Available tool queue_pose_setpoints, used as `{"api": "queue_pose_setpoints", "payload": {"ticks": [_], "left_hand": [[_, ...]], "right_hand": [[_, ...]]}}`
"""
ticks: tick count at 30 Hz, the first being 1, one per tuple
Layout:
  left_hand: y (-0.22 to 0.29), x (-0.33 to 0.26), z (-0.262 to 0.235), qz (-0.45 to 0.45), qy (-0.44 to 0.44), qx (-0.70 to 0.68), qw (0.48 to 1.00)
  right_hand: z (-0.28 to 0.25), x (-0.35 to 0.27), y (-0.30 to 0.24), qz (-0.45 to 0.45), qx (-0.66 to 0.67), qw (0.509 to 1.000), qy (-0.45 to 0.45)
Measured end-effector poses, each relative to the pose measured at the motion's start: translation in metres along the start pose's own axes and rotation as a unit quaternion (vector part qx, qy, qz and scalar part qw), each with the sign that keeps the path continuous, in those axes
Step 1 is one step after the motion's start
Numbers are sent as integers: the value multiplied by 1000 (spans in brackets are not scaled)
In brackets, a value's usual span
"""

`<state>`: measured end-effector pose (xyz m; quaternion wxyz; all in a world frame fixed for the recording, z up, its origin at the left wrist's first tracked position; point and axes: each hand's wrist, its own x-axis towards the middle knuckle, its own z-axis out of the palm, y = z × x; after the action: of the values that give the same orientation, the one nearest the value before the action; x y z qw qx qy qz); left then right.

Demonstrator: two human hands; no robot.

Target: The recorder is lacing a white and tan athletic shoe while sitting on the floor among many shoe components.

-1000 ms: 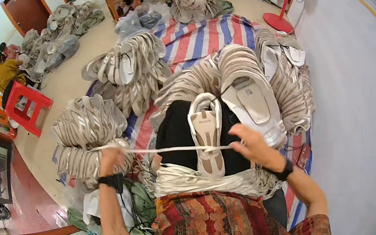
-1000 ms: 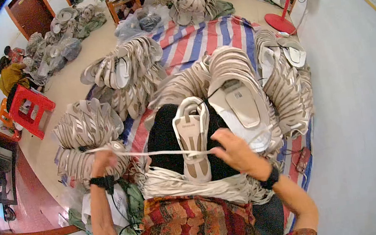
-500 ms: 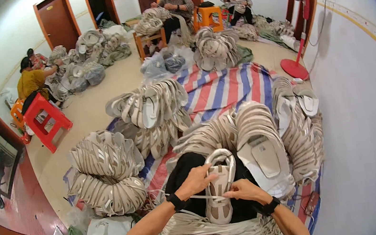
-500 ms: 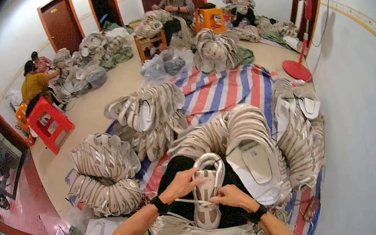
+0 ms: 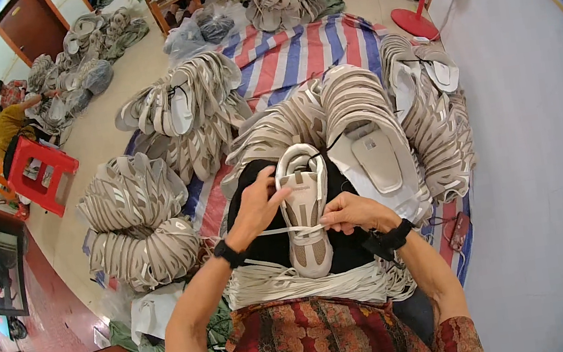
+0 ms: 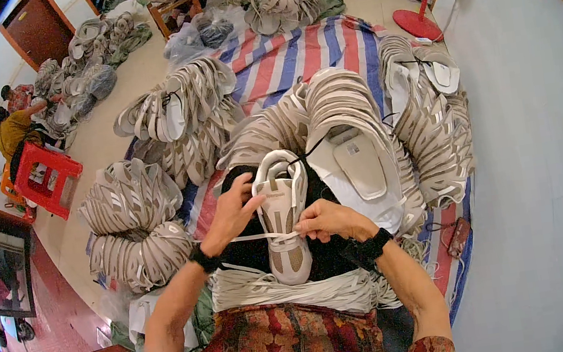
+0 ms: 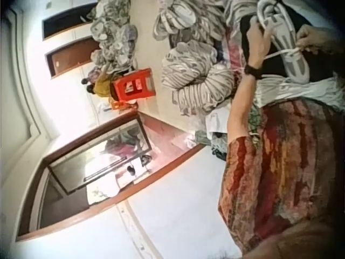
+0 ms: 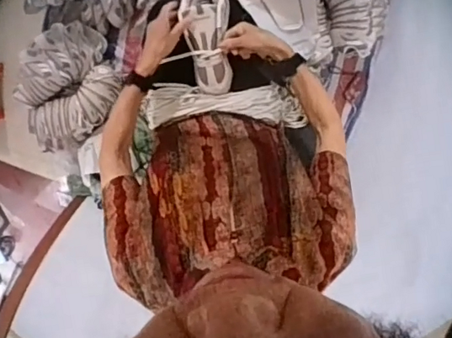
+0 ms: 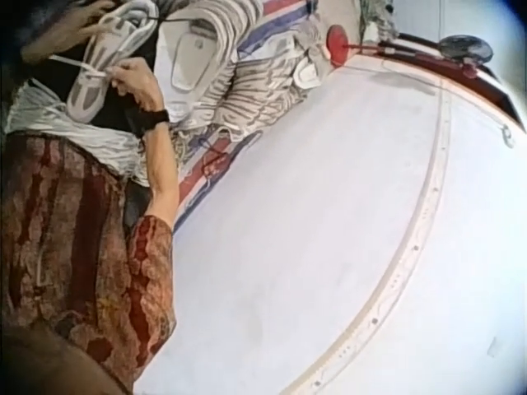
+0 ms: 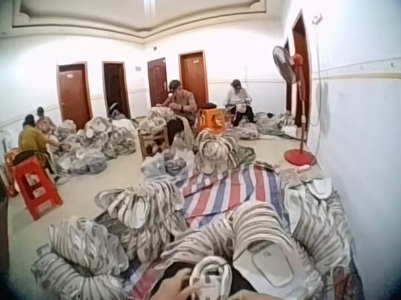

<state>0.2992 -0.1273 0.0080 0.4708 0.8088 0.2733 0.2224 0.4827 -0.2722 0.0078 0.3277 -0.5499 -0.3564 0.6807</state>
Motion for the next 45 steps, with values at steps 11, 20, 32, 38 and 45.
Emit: {"api": "queue_pose_setpoints", "payload": {"ticks": [11, 20, 32, 38, 45], "left_hand": [[2, -32, -8, -135, -242, 14, 961], [-17, -65, -65, -115, -244, -71, 960], [-59, -287, -368, -310, 72, 192, 928], [-75, -394, -487, -278, 240, 197, 909], [-58, -488, -565, -262, 326, 390, 820]], "right_hand": [[13, -2, -1, -119, -149, 978, 86], [-9, -43, -15, -144, -269, 951, 41], [-135, -376, -72, 187, -394, 793, 425], [-192, -529, -27, 108, -456, 658, 590], [-158, -658, -29, 142, -693, 396, 585]]}}
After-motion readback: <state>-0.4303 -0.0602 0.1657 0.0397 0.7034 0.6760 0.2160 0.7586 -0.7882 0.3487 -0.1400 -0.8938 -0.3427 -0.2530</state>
